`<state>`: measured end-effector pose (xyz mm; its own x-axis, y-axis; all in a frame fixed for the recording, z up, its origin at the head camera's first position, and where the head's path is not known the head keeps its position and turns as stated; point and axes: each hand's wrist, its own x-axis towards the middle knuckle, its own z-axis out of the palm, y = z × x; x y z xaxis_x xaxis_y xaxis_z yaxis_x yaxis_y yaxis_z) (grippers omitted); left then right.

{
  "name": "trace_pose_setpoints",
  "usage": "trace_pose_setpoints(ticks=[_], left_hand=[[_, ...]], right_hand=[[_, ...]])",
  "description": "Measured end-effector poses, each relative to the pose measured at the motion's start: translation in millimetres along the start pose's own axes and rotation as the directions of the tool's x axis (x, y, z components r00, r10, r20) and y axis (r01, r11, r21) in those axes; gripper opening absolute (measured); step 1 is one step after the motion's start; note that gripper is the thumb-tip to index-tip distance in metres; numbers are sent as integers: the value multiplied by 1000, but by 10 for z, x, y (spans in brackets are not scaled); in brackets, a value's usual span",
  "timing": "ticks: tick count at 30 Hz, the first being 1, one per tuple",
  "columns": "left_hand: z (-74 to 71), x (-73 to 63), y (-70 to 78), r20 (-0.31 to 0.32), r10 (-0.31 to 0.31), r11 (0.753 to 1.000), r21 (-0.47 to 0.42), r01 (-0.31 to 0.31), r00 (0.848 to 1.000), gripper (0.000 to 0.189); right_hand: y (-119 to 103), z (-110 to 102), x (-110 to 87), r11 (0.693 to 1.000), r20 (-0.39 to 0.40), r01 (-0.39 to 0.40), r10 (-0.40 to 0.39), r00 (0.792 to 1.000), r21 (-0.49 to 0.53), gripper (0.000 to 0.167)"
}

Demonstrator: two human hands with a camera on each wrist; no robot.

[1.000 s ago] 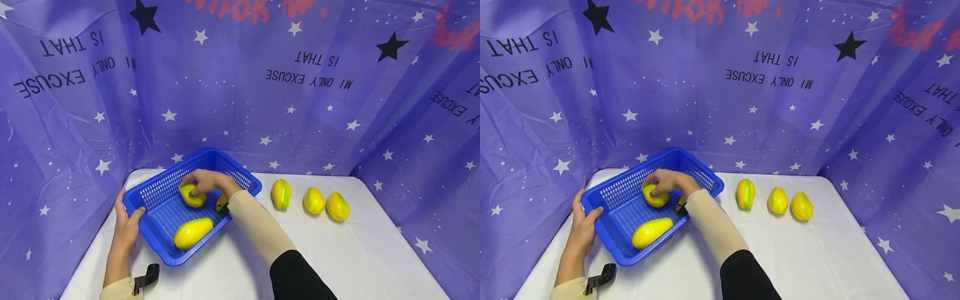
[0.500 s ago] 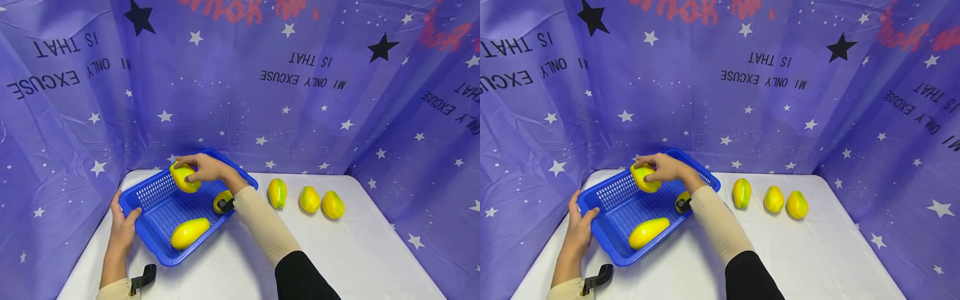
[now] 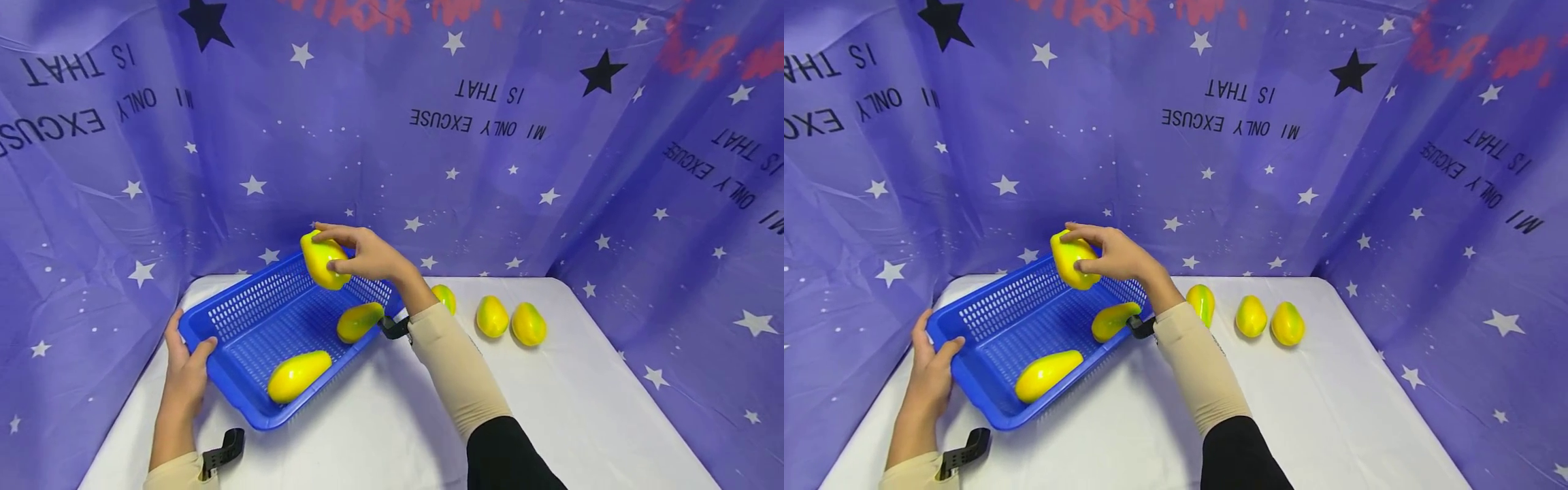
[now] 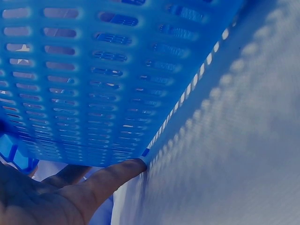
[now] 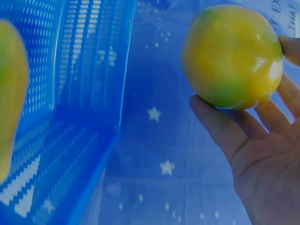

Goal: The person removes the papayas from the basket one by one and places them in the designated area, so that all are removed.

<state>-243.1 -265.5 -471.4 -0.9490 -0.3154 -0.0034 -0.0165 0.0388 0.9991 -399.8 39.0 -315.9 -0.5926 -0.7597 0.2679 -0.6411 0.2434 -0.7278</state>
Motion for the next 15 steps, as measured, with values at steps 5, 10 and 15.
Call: trace_pose_setpoints(ticks=[5,10,15], left_hand=[[3,16,-1,13,-6,1000,-10,7,1000,72],[20,21,8,3,-8,1000,-25,8,1000,71],[26,11,-6,2,-14,1000,-22,14,1000,70]], right_hand=[[-105,-170,-298,1000,-73,8,-7,997,12,48],[-208,-311,-629,1000,-123,15,-15,992,3,47],[-129,-364,-998,999,-189,-31,34,981,17,48]])
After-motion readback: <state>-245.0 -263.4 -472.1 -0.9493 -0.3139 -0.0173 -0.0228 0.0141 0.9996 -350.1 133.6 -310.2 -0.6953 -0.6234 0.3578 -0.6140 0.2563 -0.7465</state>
